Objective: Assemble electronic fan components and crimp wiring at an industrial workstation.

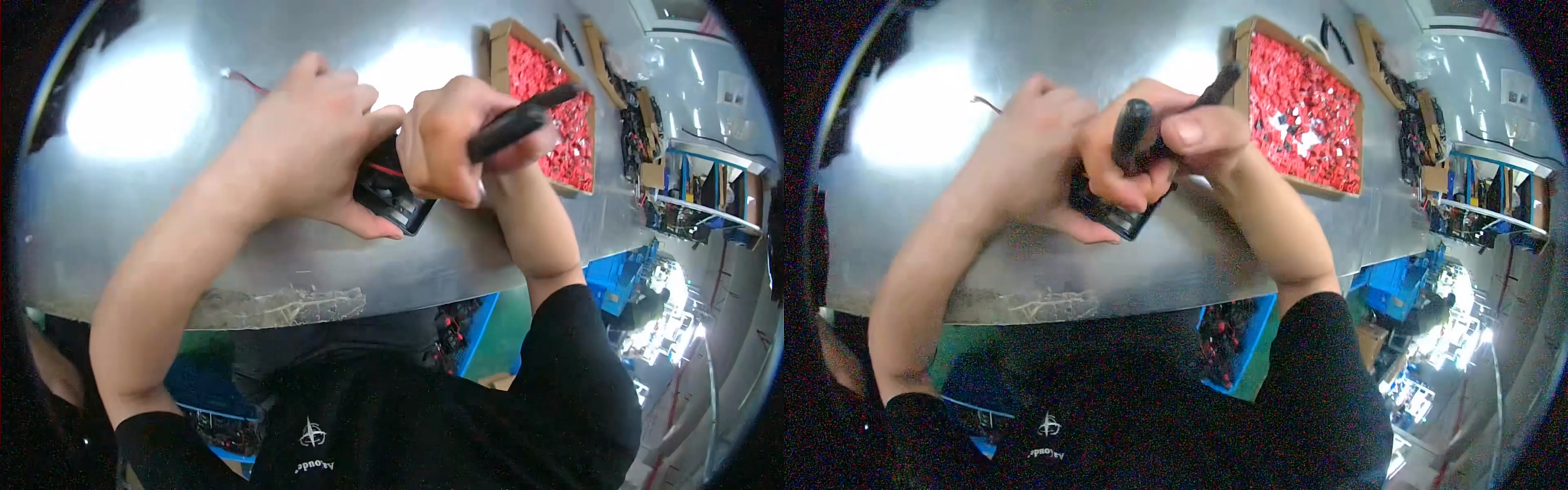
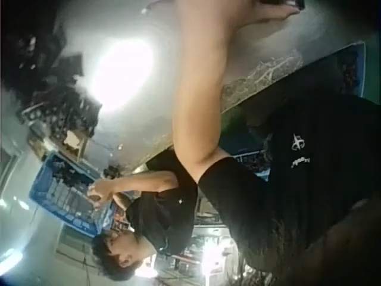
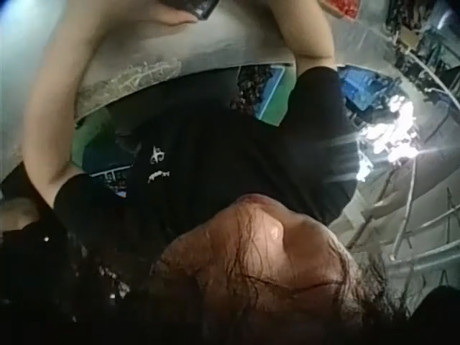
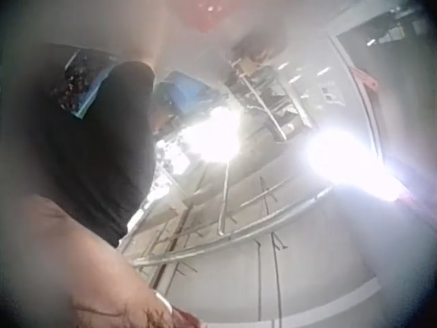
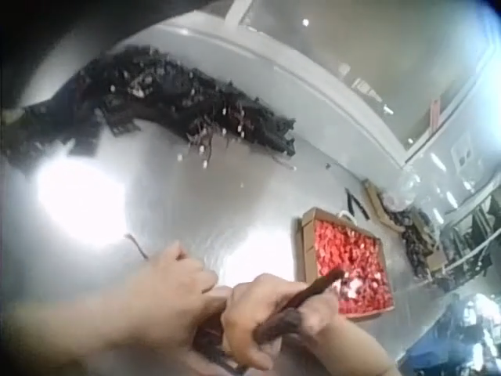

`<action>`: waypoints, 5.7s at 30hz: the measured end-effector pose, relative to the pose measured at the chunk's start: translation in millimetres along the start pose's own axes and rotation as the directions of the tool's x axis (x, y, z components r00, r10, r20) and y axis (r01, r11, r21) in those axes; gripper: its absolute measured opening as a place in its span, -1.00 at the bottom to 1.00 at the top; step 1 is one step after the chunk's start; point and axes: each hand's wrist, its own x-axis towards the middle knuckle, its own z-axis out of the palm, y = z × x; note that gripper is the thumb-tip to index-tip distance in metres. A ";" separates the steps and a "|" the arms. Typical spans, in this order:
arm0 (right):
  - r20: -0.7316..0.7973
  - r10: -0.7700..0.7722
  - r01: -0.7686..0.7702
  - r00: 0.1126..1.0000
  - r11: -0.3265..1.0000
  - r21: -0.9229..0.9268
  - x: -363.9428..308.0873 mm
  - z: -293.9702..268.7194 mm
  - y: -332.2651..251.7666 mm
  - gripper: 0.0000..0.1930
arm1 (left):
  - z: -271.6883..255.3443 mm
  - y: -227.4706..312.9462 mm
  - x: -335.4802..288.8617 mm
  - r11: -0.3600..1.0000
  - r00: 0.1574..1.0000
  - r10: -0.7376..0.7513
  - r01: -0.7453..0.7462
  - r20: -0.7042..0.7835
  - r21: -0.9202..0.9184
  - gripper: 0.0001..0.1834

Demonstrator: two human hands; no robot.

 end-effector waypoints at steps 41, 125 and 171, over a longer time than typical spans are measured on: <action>-0.102 -0.637 0.104 0.764 0.278 -0.955 -18.6 78.2 50.3 -0.28 | 2.4 42.5 -13.7 0.925 0.948 -0.317 0.307 0.007 0.226 -0.19; -0.573 -0.644 -0.617 0.507 0.193 -0.763 -35.7 73.6 34.2 -0.57 | -6.9 43.0 -11.9 0.982 0.993 0.097 -0.107 -0.070 -0.157 -0.55; -0.768 -0.598 0.466 0.228 0.760 -0.453 42.3 90.9 34.4 -0.06 | 27.3 13.9 -15.5 0.970 0.949 -0.175 0.121 -0.261 -0.210 -0.38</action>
